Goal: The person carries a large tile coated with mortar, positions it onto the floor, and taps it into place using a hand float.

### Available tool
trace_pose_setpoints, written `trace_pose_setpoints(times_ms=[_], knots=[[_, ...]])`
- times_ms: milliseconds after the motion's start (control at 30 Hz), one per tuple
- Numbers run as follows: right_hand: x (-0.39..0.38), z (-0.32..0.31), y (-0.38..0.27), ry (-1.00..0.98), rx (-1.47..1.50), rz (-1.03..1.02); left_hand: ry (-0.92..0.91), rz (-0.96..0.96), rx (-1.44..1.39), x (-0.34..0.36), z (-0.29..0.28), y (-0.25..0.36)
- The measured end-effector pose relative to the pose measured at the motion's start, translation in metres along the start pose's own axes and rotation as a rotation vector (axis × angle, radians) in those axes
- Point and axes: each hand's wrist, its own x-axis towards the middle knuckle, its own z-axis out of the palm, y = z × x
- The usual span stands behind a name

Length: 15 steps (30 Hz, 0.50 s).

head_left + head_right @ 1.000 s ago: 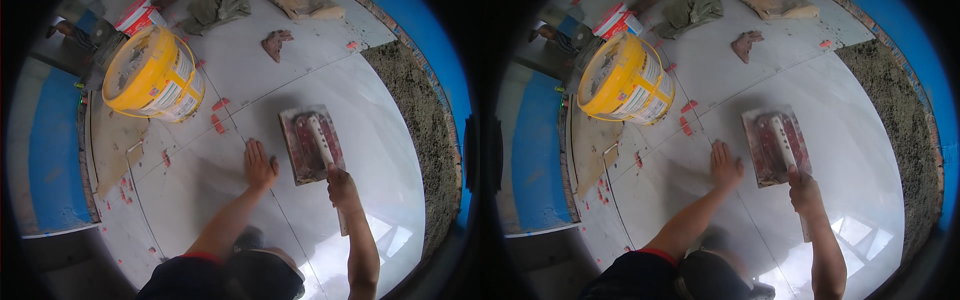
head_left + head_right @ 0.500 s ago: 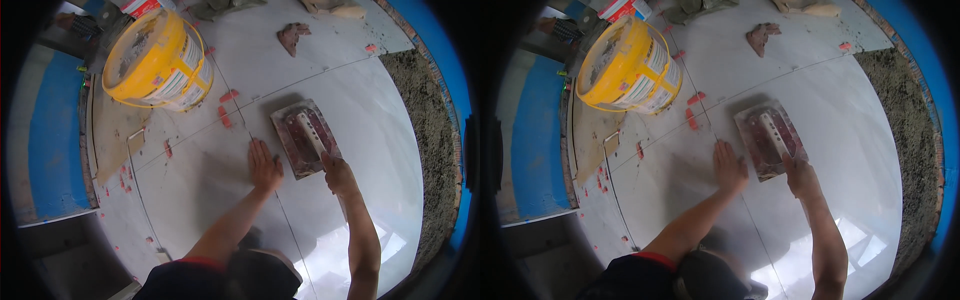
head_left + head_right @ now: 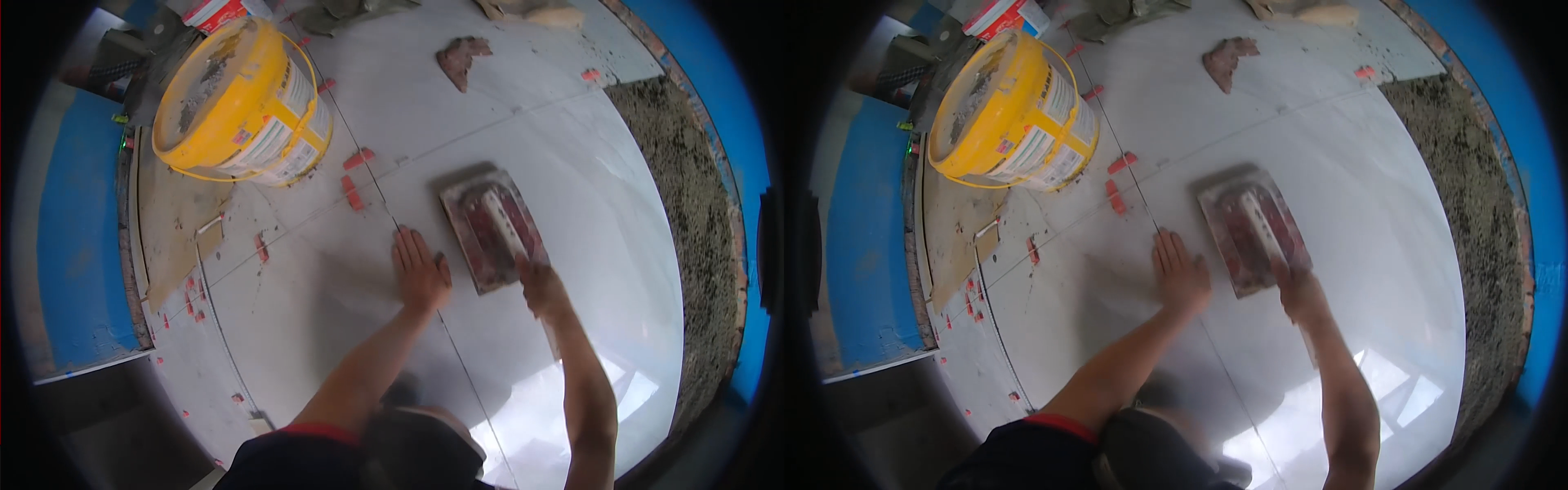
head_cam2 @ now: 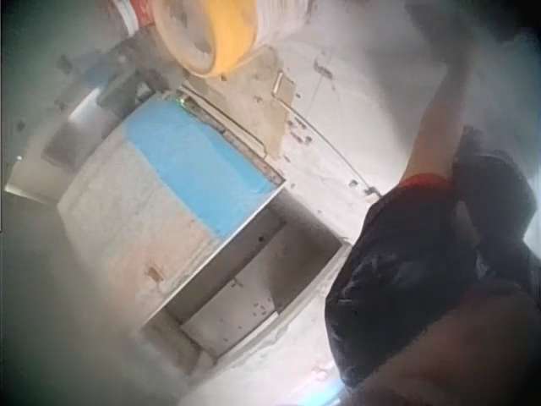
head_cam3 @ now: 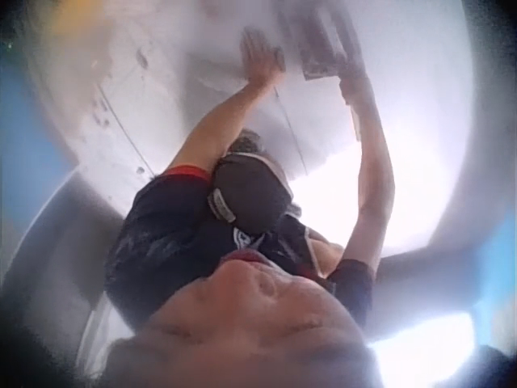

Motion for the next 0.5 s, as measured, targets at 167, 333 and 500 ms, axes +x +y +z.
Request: trace_pose_setpoints(times_ms=[167, 333, 500], knots=[[-0.103, -0.088, -0.008, -0.018, 0.368, 0.081, -0.012, 0.037, 0.005, -0.004, 0.004, -0.003], [-0.198, -0.062, 0.111, 0.299, 0.448, -0.491, 0.008, 0.053, 0.073, -0.007, 0.016, -0.001], [-0.186, 0.009, 0.184, 0.214, -0.144, -0.022, 0.079, 0.053, 0.091, -0.007, 0.02, -0.001]])
